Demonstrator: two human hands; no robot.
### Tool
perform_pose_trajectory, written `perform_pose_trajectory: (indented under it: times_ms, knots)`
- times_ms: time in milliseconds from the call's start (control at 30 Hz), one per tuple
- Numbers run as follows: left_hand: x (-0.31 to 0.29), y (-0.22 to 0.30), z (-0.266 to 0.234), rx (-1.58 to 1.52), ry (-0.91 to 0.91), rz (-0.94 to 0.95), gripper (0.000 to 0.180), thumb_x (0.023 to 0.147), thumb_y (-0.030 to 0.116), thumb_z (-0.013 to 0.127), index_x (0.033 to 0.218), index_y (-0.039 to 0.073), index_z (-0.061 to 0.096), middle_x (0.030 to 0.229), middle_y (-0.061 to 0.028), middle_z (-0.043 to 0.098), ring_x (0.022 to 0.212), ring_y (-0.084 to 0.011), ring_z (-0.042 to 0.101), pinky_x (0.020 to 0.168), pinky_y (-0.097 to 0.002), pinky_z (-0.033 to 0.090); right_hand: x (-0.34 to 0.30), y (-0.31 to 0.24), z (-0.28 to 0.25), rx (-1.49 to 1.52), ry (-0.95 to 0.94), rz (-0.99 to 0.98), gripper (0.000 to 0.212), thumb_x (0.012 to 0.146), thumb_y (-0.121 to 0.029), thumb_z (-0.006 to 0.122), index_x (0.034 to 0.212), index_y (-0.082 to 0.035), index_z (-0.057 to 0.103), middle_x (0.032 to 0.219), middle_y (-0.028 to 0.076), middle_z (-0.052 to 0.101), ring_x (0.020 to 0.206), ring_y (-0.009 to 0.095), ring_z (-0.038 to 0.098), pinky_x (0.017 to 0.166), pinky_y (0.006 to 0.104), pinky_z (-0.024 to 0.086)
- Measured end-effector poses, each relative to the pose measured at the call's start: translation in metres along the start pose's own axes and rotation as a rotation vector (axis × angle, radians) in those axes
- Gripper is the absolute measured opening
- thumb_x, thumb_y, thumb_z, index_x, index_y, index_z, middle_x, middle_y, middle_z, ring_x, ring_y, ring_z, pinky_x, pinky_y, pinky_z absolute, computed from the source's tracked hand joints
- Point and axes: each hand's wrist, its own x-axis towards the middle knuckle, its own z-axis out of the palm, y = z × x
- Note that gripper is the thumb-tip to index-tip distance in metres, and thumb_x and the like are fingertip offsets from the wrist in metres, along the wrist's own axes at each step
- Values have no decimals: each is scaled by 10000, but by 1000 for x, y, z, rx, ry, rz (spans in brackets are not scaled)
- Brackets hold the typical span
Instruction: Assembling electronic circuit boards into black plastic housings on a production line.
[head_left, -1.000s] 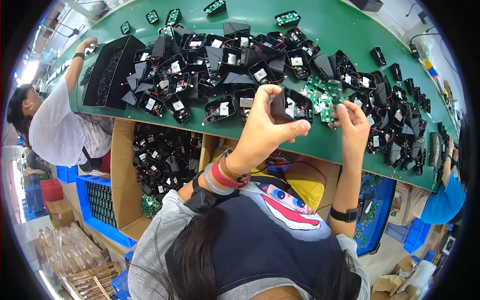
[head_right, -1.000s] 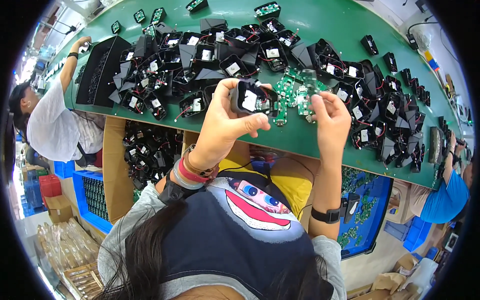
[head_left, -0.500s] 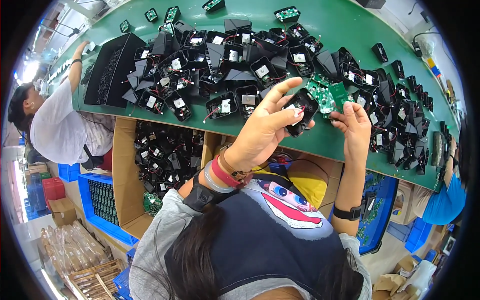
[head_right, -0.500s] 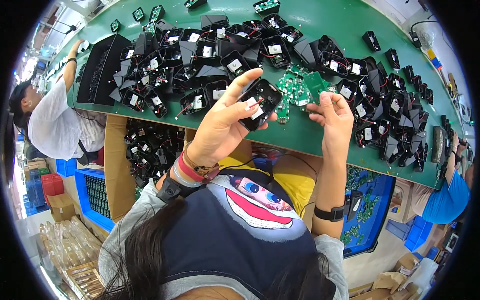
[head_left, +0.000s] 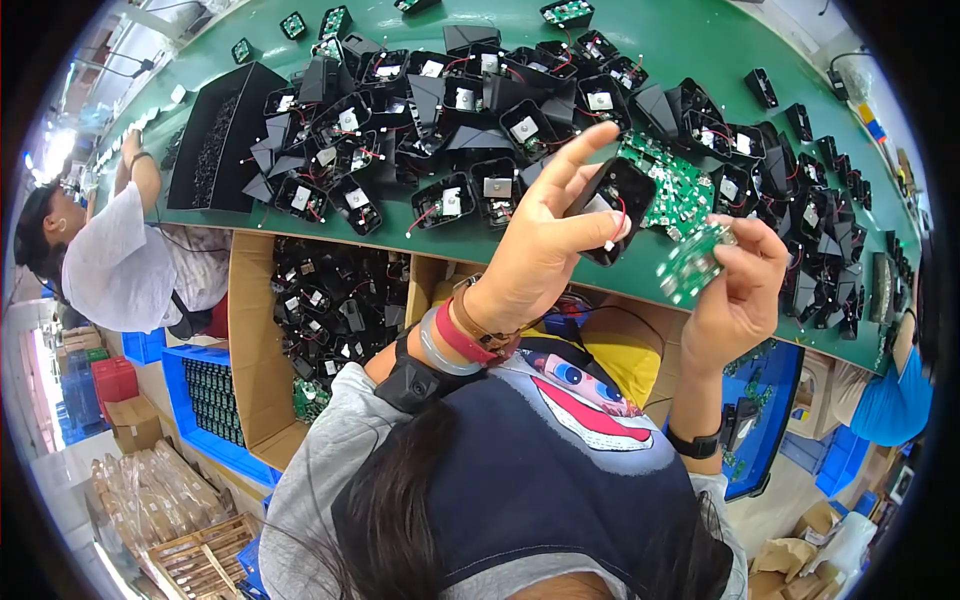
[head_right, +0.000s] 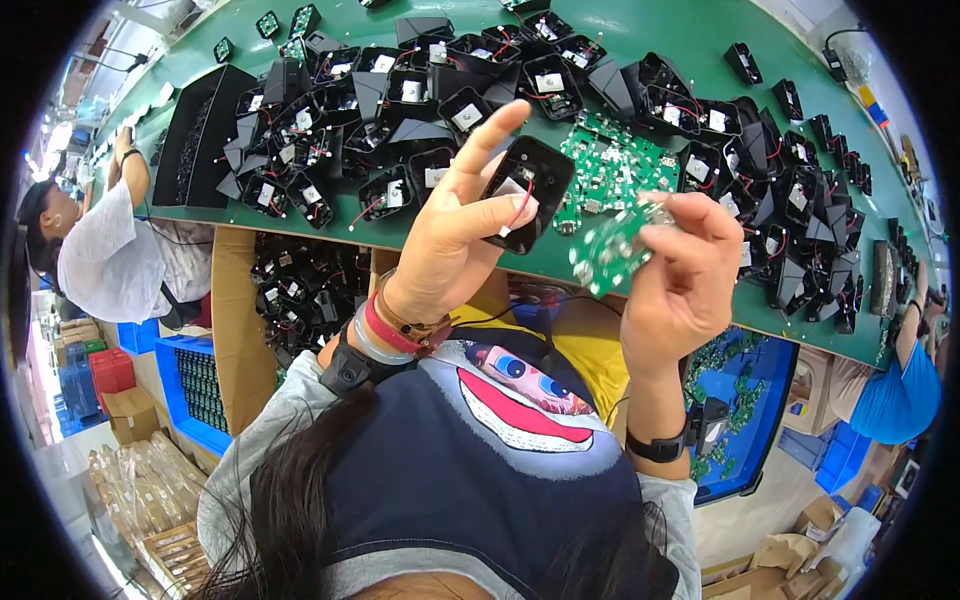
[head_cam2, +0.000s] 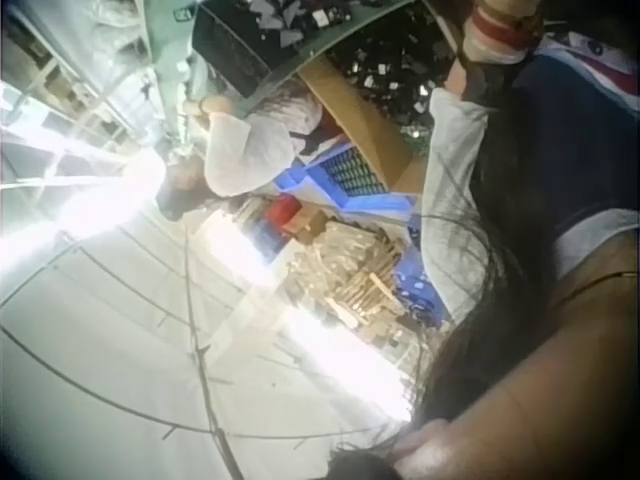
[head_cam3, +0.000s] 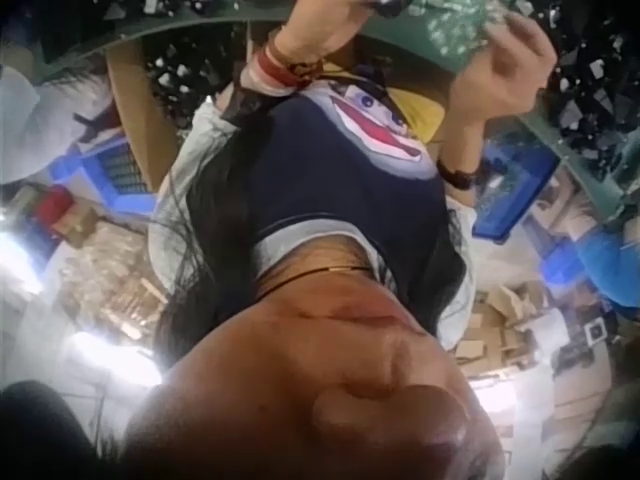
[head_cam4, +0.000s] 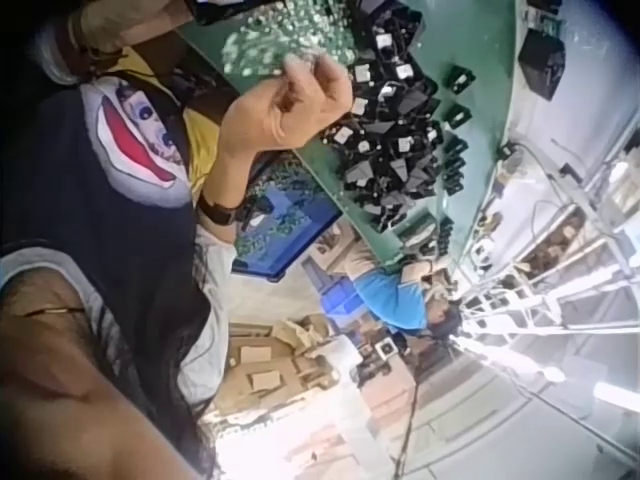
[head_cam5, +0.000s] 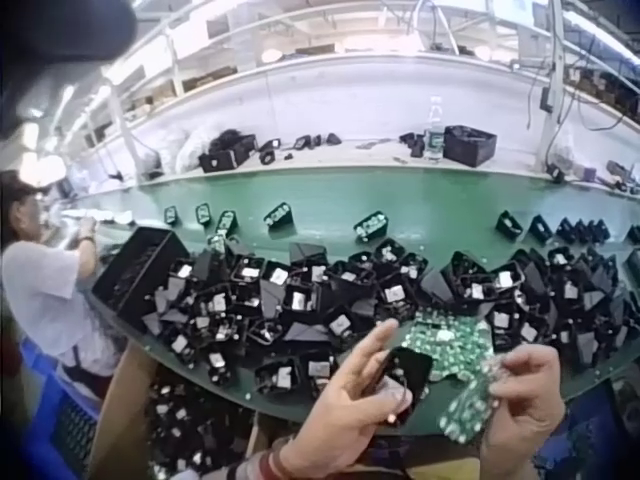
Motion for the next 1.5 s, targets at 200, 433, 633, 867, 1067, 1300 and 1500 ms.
perform_pose_trajectory:
  times_ms: [200, 433, 633, 867, 1067, 1300, 1500]
  knots:
    - [-5, -2, -5, 195, -17, 55, 539, 827, -46, 540, 1337, 77, 423, 1198, -93, 548, 884, -201, 642, 797, -294, 529, -3, 2, 10, 125, -45, -34, 271, 726, 206, 482, 807, -16, 613, 1041, 134, 517, 936, 267, 606, 834, 342, 485]
    - [-5, -3, -14, 664, -8, 275, 318, 856, 35, 592, 1175, 35, 588, 1138, -73, 592, 887, -144, 607, 789, -231, 471, -6, -2, 5, 113, -121, 93, 273, 741, 210, 470, 834, 2, 621, 998, 174, 614, 911, 224, 608, 775, 280, 485]
    - [-2, -10, -10, 799, -10, 437, 190, 871, 80, 589, 1039, 15, 651, 1012, -48, 616, 921, -96, 546, 822, -246, 436, 11, -23, 16, 84, -173, -61, 149, 854, 94, 490, 867, -22, 584, 1025, 204, 623, 953, 226, 606, 688, 229, 454]
    - [-5, -13, 0, 412, 66, 152, 268, 851, 52, 525, 1101, 5, 611, 891, 6, 576, 746, -28, 483, 658, -187, 413, 8, -20, 34, 155, -174, -87, 320, 660, 217, 494, 815, -15, 651, 958, 128, 634, 960, 277, 601, 829, 336, 468]
    - [-3, -20, -3, 300, 2, 191, 235, 878, 16, 519, 1099, -13, 596, 1029, -43, 620, 935, -78, 549, 825, -221, 455, 9, -9, 38, 69, -245, -114, 202, 806, 151, 496, 867, -7, 606, 1004, 152, 624, 1037, 266, 570, 772, 277, 487]
    - [-2, -20, -8, 261, -86, 64, 329, 898, 44, 537, 1221, -1, 501, 1097, -82, 585, 979, -101, 571, 829, -226, 487, 7, -6, 34, 62, -253, -146, 196, 818, 133, 485, 857, -13, 609, 1002, 134, 632, 1043, 277, 568, 843, 325, 469]
    - [0, -24, -11, 315, -106, 86, 334, 882, 9, 536, 1213, 7, 501, 1122, -79, 567, 1002, -102, 559, 846, -226, 481, 4, -8, 33, 154, -228, -43, 184, 808, 109, 498, 840, -16, 630, 977, 115, 648, 1045, 277, 560, 875, 351, 446]
